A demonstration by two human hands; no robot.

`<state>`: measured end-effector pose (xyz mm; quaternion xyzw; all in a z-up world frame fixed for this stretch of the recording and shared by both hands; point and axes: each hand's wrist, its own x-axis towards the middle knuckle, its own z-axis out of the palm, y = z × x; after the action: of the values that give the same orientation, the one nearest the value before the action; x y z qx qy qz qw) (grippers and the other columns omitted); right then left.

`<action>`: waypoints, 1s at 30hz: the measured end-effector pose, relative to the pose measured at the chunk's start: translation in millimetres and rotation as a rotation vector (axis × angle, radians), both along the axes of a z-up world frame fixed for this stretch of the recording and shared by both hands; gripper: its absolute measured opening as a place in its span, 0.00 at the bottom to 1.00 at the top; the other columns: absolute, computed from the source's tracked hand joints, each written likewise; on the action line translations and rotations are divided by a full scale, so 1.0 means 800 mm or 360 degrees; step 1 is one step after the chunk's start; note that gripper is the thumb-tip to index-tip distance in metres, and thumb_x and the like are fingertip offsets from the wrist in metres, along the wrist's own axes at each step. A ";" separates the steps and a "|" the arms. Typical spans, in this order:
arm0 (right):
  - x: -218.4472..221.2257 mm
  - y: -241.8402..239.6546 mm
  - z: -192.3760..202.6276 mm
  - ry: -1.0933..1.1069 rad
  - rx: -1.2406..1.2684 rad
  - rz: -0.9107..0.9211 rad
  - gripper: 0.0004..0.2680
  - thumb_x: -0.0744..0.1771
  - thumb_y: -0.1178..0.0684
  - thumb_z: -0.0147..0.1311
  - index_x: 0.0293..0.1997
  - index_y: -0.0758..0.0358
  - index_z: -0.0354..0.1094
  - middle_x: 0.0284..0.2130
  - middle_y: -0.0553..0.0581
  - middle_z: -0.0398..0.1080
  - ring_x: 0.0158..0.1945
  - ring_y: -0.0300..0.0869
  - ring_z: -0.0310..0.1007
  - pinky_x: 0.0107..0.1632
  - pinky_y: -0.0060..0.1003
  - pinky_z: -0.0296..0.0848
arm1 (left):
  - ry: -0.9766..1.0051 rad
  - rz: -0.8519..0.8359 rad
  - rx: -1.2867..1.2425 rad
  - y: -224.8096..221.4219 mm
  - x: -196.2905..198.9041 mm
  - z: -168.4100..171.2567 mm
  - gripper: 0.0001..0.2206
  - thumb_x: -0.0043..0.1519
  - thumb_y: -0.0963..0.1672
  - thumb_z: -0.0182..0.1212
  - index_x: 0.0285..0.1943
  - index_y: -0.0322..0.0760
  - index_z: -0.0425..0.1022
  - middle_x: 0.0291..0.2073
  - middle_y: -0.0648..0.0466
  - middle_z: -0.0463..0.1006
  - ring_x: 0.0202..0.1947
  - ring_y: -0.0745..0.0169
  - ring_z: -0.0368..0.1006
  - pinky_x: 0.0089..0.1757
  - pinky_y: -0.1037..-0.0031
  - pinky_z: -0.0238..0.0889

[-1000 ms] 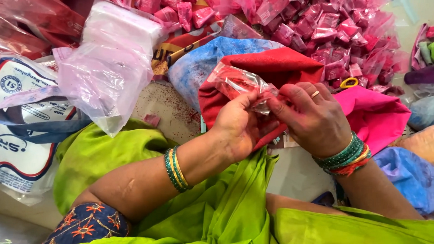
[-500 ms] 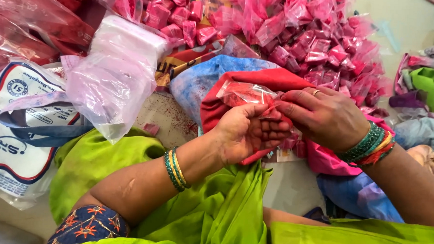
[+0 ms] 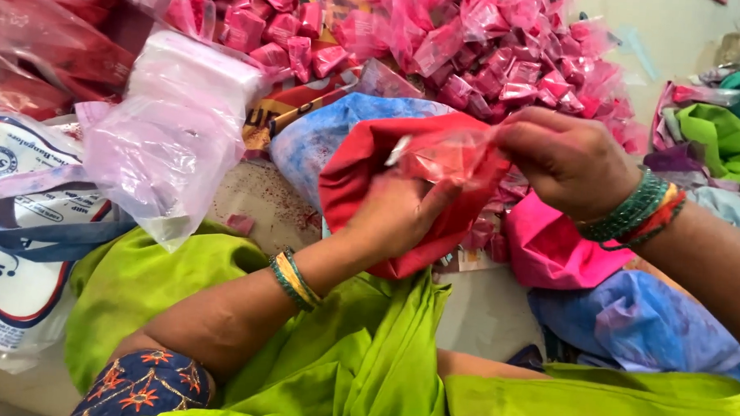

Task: The person fills small plastic bags with red powder using a spoon.

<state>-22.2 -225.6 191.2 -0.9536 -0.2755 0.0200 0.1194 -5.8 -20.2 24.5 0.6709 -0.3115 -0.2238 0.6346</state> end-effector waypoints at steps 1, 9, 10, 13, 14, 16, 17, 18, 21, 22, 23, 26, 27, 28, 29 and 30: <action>-0.005 0.002 0.005 0.0000 0.0003 -0.0008 0.10 0.64 0.65 0.54 0.50 0.67 0.71 0.44 0.62 0.72 0.44 0.56 0.77 0.45 0.43 0.77 | 0.0000 -0.0008 0.0003 -0.001 0.003 -0.003 0.27 0.73 0.55 0.37 0.48 0.30 0.77 0.44 0.40 0.80 0.49 0.38 0.74 0.54 0.54 0.62; -0.038 0.017 0.017 -0.0055 0.0060 -0.0469 0.06 0.66 0.62 0.60 0.47 0.67 0.71 0.43 0.62 0.71 0.44 0.52 0.76 0.46 0.40 0.75 | -0.0791 0.0480 0.0102 -0.021 0.007 -0.060 0.11 0.58 0.44 0.57 0.46 0.34 0.74 0.46 0.40 0.76 0.49 0.38 0.71 0.48 0.57 0.67; -0.039 0.018 0.017 -0.0060 0.0061 -0.0487 0.06 0.66 0.62 0.60 0.47 0.67 0.71 0.43 0.62 0.71 0.44 0.52 0.76 0.46 0.40 0.75 | -0.0796 0.0463 0.0097 -0.034 0.009 -0.094 0.11 0.58 0.44 0.57 0.46 0.34 0.74 0.46 0.40 0.76 0.49 0.38 0.71 0.48 0.57 0.67; -0.047 0.017 0.016 -0.0119 0.0166 -0.0565 0.06 0.66 0.62 0.61 0.46 0.67 0.71 0.45 0.60 0.71 0.46 0.49 0.75 0.48 0.38 0.74 | 0.0185 0.0076 -0.0284 -0.057 0.012 -0.139 0.12 0.72 0.49 0.56 0.48 0.36 0.75 0.44 0.49 0.76 0.49 0.51 0.73 0.53 0.62 0.68; -0.047 0.014 0.014 -0.0073 0.0267 -0.0598 0.06 0.66 0.63 0.61 0.46 0.68 0.71 0.47 0.60 0.70 0.47 0.47 0.75 0.49 0.37 0.74 | 0.0730 -0.0072 -0.0541 -0.047 0.017 -0.116 0.15 0.73 0.51 0.54 0.54 0.37 0.72 0.48 0.51 0.75 0.51 0.55 0.73 0.54 0.63 0.68; -0.045 0.014 0.012 -0.0022 0.0374 -0.0622 0.06 0.66 0.63 0.61 0.45 0.68 0.70 0.48 0.59 0.70 0.49 0.45 0.74 0.50 0.36 0.74 | 0.1279 -0.0211 -0.0789 -0.027 0.024 -0.073 0.18 0.73 0.53 0.52 0.60 0.38 0.70 0.52 0.54 0.75 0.52 0.60 0.72 0.55 0.65 0.67; -0.043 0.015 0.012 0.0027 0.0452 -0.0632 0.05 0.66 0.63 0.61 0.44 0.68 0.70 0.49 0.58 0.69 0.49 0.43 0.73 0.50 0.35 0.74 | 0.1522 -0.0340 -0.0888 -0.017 0.025 -0.053 0.21 0.70 0.54 0.54 0.65 0.40 0.67 0.55 0.55 0.75 0.55 0.62 0.73 0.54 0.66 0.68; -0.043 0.017 0.010 0.0074 0.0534 -0.0651 0.05 0.67 0.63 0.60 0.43 0.68 0.69 0.50 0.57 0.68 0.50 0.41 0.72 0.50 0.34 0.74 | 0.1768 -0.0476 -0.0975 -0.006 0.026 -0.033 0.25 0.66 0.54 0.55 0.69 0.43 0.64 0.59 0.57 0.76 0.57 0.63 0.74 0.54 0.66 0.69; -0.038 0.024 0.009 0.0082 0.0541 -0.0669 0.04 0.67 0.65 0.60 0.42 0.70 0.69 0.51 0.57 0.68 0.49 0.39 0.71 0.48 0.33 0.72 | 0.1753 -0.0649 -0.1083 -0.006 0.029 -0.045 0.25 0.65 0.49 0.62 0.70 0.42 0.63 0.59 0.52 0.75 0.58 0.62 0.75 0.54 0.67 0.70; -0.040 0.022 0.007 0.0079 0.0541 -0.0671 0.04 0.67 0.65 0.60 0.42 0.70 0.69 0.51 0.57 0.68 0.49 0.39 0.71 0.48 0.33 0.72 | 0.1752 -0.0652 -0.1082 -0.009 0.027 -0.054 0.25 0.65 0.49 0.62 0.70 0.42 0.63 0.59 0.52 0.75 0.58 0.62 0.75 0.54 0.67 0.70; -0.041 0.022 0.006 0.0093 0.0647 -0.0711 0.04 0.67 0.65 0.59 0.43 0.70 0.69 0.51 0.56 0.67 0.49 0.38 0.70 0.49 0.32 0.73 | 0.1712 -0.0647 -0.1107 -0.012 0.025 -0.064 0.23 0.64 0.45 0.64 0.68 0.40 0.64 0.58 0.52 0.75 0.57 0.62 0.75 0.54 0.69 0.71; -0.042 0.020 0.001 0.0138 0.0908 -0.0768 0.04 0.68 0.66 0.58 0.45 0.70 0.68 0.53 0.55 0.65 0.52 0.36 0.68 0.53 0.30 0.75 | 0.1642 -0.0555 -0.1161 -0.015 0.020 -0.075 0.19 0.64 0.39 0.66 0.63 0.38 0.69 0.53 0.53 0.77 0.54 0.63 0.76 0.53 0.73 0.71; -0.043 0.019 -0.002 0.0168 0.1064 -0.0799 0.04 0.69 0.66 0.57 0.46 0.69 0.68 0.54 0.54 0.64 0.54 0.35 0.68 0.57 0.30 0.76 | 0.1616 -0.0481 -0.1183 -0.015 0.018 -0.077 0.16 0.65 0.38 0.65 0.60 0.36 0.71 0.50 0.54 0.79 0.51 0.64 0.77 0.52 0.74 0.72; -0.043 0.023 0.000 0.0169 0.1066 -0.0799 0.04 0.69 0.66 0.57 0.46 0.69 0.68 0.54 0.54 0.64 0.54 0.35 0.68 0.57 0.30 0.76 | 0.1617 -0.0479 -0.1182 -0.015 0.016 -0.077 0.16 0.65 0.38 0.65 0.60 0.36 0.71 0.50 0.54 0.79 0.51 0.64 0.77 0.52 0.74 0.72; -0.043 0.027 0.002 0.0149 0.1054 -0.0786 0.04 0.69 0.66 0.57 0.46 0.70 0.68 0.54 0.55 0.63 0.55 0.35 0.68 0.57 0.30 0.76 | 0.1587 -0.0380 -0.1180 -0.015 0.015 -0.078 0.11 0.66 0.38 0.64 0.57 0.35 0.73 0.47 0.55 0.80 0.49 0.66 0.77 0.51 0.76 0.71; -0.044 0.031 0.004 0.0129 0.1042 -0.0777 0.04 0.69 0.66 0.57 0.46 0.70 0.68 0.54 0.55 0.63 0.55 0.35 0.68 0.57 0.31 0.75 | 0.1559 -0.0286 -0.1176 -0.016 0.013 -0.079 0.07 0.67 0.39 0.63 0.53 0.34 0.75 0.44 0.55 0.81 0.46 0.67 0.77 0.49 0.77 0.71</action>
<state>-57.3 -201.1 194.6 -0.9011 -0.0279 -0.0601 0.4285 4.6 -33.1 -38.7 0.1975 -0.0962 -0.4355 0.8730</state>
